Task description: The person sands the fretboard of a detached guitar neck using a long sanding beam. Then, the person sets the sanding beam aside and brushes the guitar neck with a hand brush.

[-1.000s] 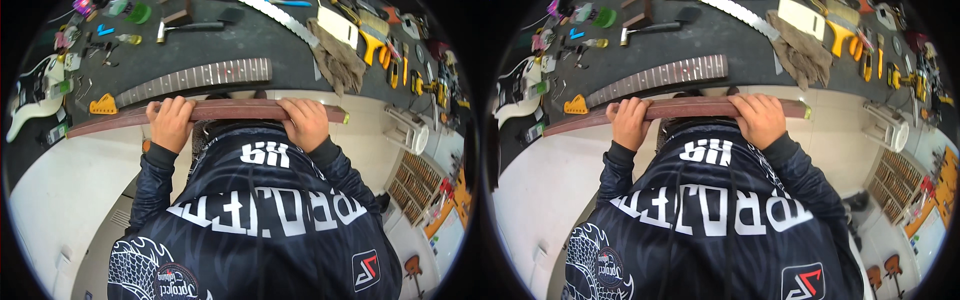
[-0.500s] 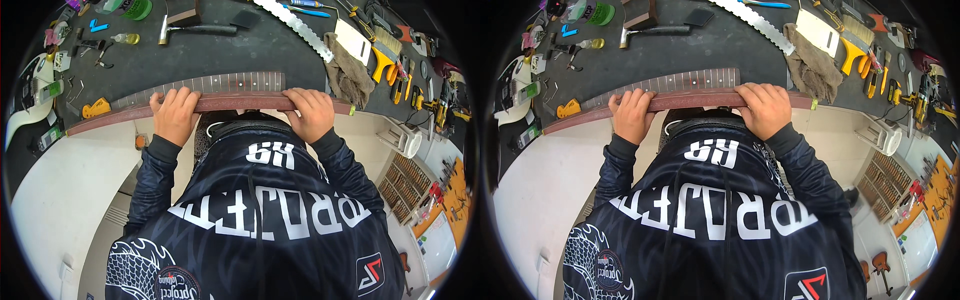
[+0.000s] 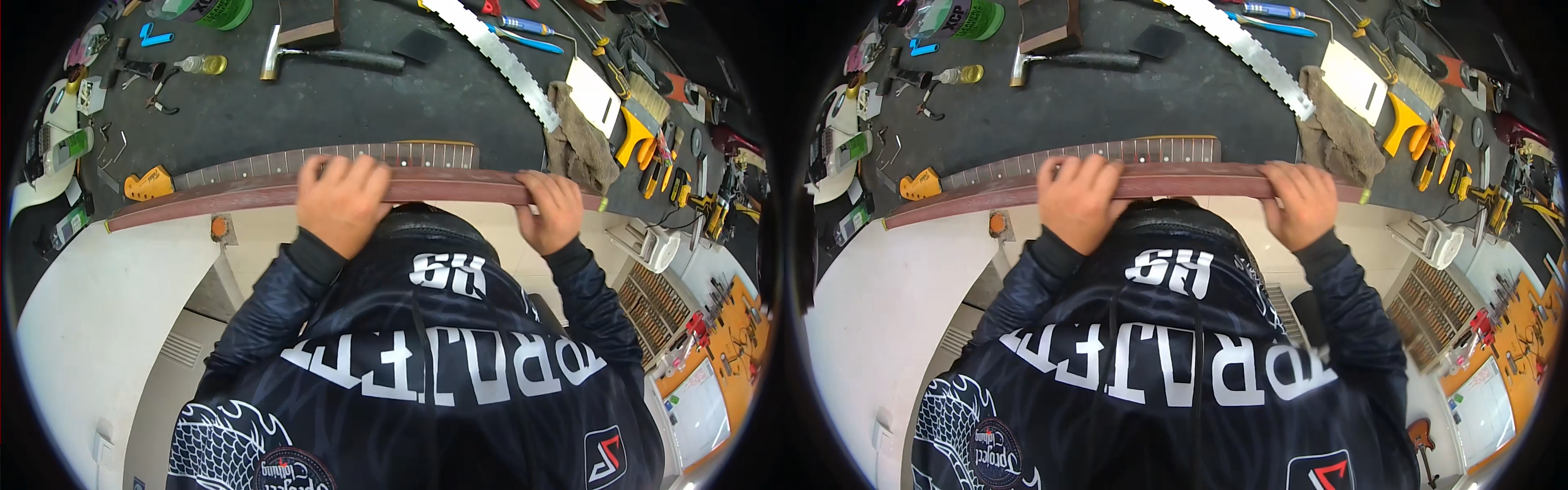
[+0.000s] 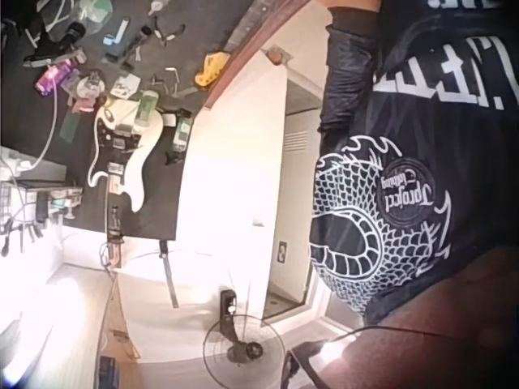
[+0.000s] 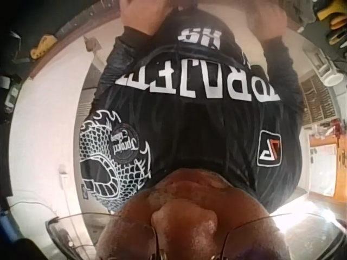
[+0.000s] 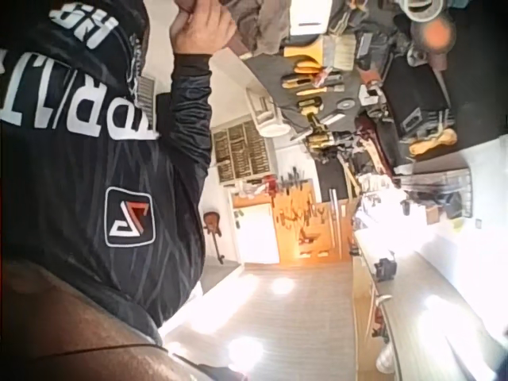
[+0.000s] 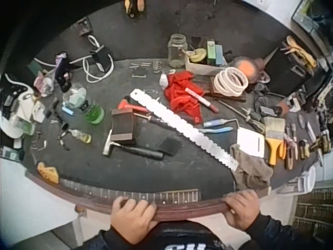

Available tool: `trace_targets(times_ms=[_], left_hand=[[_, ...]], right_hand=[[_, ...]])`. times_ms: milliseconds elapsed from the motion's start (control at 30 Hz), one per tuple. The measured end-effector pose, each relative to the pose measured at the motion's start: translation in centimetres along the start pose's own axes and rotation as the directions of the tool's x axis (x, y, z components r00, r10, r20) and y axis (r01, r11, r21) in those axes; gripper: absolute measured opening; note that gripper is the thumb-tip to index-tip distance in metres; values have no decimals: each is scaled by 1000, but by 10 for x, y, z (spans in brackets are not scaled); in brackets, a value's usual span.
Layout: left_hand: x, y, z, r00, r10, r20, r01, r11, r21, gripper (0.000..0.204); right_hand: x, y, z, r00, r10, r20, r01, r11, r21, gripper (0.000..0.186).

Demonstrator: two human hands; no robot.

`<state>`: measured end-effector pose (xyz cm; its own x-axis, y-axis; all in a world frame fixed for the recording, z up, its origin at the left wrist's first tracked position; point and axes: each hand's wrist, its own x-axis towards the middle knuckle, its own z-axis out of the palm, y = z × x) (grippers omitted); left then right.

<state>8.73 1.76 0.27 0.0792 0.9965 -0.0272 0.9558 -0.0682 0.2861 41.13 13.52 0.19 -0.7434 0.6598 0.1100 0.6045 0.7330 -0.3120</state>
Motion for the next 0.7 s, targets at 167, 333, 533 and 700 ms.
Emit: trace_targets(times_ms=[167,333,533,700], left_hand=[[-5,-18,-6,1000,28,8,-28,999,47,47],[-47,-107,-25,999,-36,-2,35,989,144,52],[-4,14,9,1000,-7,15,7,998,60,54],[-44,-67,-5,1000,11,-28,-7,988,157,51]], right_hand=[[8,-12,14,996,-42,-80,46,997,54,45],[63,-96,50,989,-10,-149,27,993,113,35],[7,10,-2,998,-61,-14,61,998,4,45],[21,-65,35,998,-4,-56,7,999,48,43]])
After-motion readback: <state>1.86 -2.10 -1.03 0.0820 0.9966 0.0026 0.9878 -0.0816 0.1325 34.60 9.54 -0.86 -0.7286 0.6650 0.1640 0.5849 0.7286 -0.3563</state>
